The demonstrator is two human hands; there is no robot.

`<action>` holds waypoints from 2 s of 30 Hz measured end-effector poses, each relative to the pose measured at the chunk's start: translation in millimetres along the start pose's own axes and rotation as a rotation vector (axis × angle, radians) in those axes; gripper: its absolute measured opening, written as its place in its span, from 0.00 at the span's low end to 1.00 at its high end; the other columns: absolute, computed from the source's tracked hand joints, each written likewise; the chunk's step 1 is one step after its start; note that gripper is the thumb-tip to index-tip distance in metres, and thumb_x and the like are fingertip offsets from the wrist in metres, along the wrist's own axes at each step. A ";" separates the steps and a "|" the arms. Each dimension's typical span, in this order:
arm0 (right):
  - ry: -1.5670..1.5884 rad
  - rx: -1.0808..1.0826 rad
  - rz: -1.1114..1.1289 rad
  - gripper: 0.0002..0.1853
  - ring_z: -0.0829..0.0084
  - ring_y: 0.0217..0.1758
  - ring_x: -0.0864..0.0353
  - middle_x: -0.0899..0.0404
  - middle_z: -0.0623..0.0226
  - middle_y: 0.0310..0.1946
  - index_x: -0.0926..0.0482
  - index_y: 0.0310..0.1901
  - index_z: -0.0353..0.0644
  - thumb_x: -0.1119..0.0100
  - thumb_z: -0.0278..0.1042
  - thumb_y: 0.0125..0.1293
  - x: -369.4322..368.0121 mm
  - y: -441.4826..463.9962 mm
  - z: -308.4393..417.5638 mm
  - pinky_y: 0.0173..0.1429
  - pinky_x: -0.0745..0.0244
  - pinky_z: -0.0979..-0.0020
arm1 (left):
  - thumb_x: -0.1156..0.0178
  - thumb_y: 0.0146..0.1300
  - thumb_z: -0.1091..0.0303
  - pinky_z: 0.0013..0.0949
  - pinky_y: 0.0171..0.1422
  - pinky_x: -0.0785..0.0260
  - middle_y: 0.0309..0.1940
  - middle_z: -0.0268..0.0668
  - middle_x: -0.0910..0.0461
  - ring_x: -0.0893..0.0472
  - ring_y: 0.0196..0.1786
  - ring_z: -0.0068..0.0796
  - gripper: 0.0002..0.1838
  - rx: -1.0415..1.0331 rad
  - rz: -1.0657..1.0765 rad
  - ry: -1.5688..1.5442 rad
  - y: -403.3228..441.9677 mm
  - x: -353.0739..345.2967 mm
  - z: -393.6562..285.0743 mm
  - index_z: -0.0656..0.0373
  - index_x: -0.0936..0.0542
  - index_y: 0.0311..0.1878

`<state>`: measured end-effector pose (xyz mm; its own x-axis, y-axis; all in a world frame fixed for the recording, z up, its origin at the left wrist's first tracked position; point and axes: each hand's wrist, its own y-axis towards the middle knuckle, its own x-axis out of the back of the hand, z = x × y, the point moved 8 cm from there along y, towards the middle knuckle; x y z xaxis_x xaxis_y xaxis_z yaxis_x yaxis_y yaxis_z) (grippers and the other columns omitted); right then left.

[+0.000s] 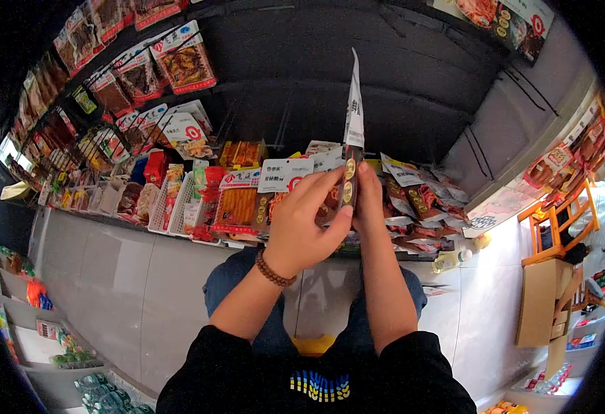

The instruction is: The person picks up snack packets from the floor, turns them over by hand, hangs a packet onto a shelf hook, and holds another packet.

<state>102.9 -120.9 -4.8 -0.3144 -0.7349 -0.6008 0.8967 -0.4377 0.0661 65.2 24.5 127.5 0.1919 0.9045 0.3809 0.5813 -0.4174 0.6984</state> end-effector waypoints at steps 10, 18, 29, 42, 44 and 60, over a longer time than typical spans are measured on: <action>-0.193 0.198 -0.177 0.20 0.78 0.36 0.29 0.26 0.65 0.36 0.31 0.42 0.33 0.40 0.39 0.53 17.9 -9.7 28.6 0.41 0.34 0.77 | 0.46 0.54 0.65 0.33 0.29 0.32 0.26 0.43 0.24 0.23 0.27 0.38 0.16 0.133 0.058 0.250 -4.8 9.3 2.9 0.60 0.28 0.46; -0.285 0.365 -0.160 0.20 0.79 0.38 0.30 0.27 0.67 0.37 0.33 0.43 0.34 0.38 0.33 0.51 26.4 -38.2 71.9 0.43 0.34 0.77 | 0.47 0.56 0.64 0.29 0.29 0.34 0.23 0.42 0.24 0.23 0.25 0.34 0.13 0.231 0.000 0.236 -12.7 1.8 10.8 0.60 0.27 0.43; -0.368 0.502 -0.201 0.25 0.77 0.44 0.32 0.30 0.65 0.41 0.37 0.47 0.31 0.37 0.31 0.50 64.7 -82.7 142.5 0.50 0.37 0.77 | 0.53 0.61 0.64 0.31 0.31 0.35 0.28 0.44 0.24 0.24 0.28 0.35 0.14 0.167 -0.060 -0.032 -4.1 -50.8 -14.1 0.64 0.31 0.44; -0.571 0.673 -0.298 0.18 0.80 0.40 0.31 0.28 0.68 0.37 0.33 0.45 0.35 0.43 0.26 0.52 102.5 -115.3 242.3 0.46 0.37 0.79 | 0.55 0.63 0.68 0.22 0.34 0.39 0.29 0.31 0.29 0.33 0.30 0.16 0.10 0.069 -0.027 -0.497 67.2 -133.5 -61.6 0.64 0.32 0.43; -0.564 0.700 -0.311 0.18 0.80 0.40 0.31 0.28 0.68 0.37 0.33 0.45 0.35 0.43 0.26 0.52 92.9 -123.0 262.0 0.46 0.37 0.79 | 0.55 0.63 0.68 0.22 0.34 0.39 0.29 0.31 0.30 0.33 0.29 0.16 0.10 0.073 -0.013 -0.515 75.1 -138.4 -75.7 0.64 0.32 0.43; -0.795 1.005 -0.333 0.19 0.81 0.33 0.30 0.27 0.68 0.34 0.33 0.44 0.35 0.42 0.36 0.54 92.0 -79.4 417.7 0.36 0.34 0.79 | 0.47 0.53 0.78 0.29 0.53 0.40 0.48 0.43 0.34 0.33 0.50 0.30 0.28 -0.211 0.204 -0.498 200.0 -177.1 -165.7 0.64 0.46 0.56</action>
<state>-127.3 -370.2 267.3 -0.8777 -0.4690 -0.0988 0.2300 -0.5929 0.7718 16.4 -233.6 300.1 0.6618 0.7150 0.2252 0.3332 -0.5497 0.7660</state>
